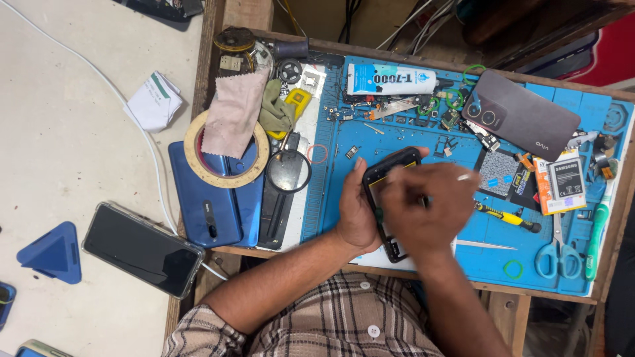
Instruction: The person disassembles a smartphone, removes the battery, and uses a metal tool to pry and adjust internal components. They handle the battery and phone frame, then reposition internal parts before setting the phone down.
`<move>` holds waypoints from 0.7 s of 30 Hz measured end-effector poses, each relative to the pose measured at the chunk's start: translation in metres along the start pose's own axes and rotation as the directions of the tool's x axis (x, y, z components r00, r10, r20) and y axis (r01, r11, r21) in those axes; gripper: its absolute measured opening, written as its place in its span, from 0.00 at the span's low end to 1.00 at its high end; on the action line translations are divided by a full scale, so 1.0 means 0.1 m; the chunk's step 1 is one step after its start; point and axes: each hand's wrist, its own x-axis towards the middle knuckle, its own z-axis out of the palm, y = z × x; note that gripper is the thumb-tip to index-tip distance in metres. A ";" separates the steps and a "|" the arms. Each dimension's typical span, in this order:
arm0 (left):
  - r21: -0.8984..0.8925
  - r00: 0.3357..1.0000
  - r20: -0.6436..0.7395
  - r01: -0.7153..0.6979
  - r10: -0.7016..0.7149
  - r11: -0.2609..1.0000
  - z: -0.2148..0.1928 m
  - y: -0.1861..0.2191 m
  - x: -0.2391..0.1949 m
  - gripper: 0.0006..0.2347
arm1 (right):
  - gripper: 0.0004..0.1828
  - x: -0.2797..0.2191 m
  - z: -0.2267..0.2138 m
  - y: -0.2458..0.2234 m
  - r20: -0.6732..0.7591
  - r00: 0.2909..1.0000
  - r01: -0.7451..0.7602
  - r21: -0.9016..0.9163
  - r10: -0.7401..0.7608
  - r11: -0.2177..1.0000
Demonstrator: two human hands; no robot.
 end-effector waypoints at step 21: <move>-0.135 0.997 0.079 0.034 -0.023 0.990 0.04 0.03 -0.03 0.38 | 0.05 -0.08 -0.29 0.51 -0.005 0.982 -0.175 0.348 0.189 0.921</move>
